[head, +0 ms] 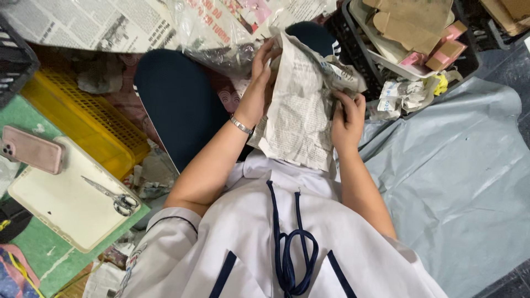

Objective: The person wraps small ceramic dishes and bowls in newspaper. They pick up each item, fold a sheet of newspaper around it, and place the wrapped item aside. The process is repeated for several items.

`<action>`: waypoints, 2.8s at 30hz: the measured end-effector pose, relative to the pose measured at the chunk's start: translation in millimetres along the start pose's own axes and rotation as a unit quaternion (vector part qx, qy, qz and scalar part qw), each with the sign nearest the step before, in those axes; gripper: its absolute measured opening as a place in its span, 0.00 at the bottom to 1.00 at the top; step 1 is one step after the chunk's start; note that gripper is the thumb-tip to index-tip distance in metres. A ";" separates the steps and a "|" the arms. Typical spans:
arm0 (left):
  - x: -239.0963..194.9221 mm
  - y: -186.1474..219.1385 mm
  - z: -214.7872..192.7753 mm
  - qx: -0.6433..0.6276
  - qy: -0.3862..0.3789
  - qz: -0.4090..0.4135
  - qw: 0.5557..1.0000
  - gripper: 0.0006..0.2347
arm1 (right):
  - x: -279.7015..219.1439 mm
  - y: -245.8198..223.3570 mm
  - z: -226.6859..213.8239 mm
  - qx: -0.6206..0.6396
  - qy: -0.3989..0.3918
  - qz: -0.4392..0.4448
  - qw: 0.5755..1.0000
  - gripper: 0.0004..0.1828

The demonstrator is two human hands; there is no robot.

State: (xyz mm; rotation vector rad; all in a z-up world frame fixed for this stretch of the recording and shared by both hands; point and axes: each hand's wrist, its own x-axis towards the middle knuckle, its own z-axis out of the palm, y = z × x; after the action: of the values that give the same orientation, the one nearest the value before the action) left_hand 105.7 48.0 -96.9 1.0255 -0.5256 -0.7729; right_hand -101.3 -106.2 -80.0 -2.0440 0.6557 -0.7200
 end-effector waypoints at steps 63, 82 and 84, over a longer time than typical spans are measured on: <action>-57.1 63.6 -23.9 0.538 -0.210 -0.139 0.805 0.30 | 19.2 -7.7 -63.7 -0.373 -0.250 -0.184 0.875 0.43; -81.5 35.7 0.7 0.745 -0.247 0.239 0.571 0.27 | -32.4 0.3 -59.6 -0.451 -0.017 -0.330 0.829 0.27; -77.4 37.6 2.1 0.728 -0.273 0.230 0.585 0.27 | -32.8 2.7 -62.1 -0.415 -0.015 -0.398 0.818 0.18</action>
State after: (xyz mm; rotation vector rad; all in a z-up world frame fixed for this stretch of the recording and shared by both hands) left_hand 67.5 118.2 -64.9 1.9956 -2.1009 0.0478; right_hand -167.6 -119.2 -61.0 -3.2088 0.0078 -0.9547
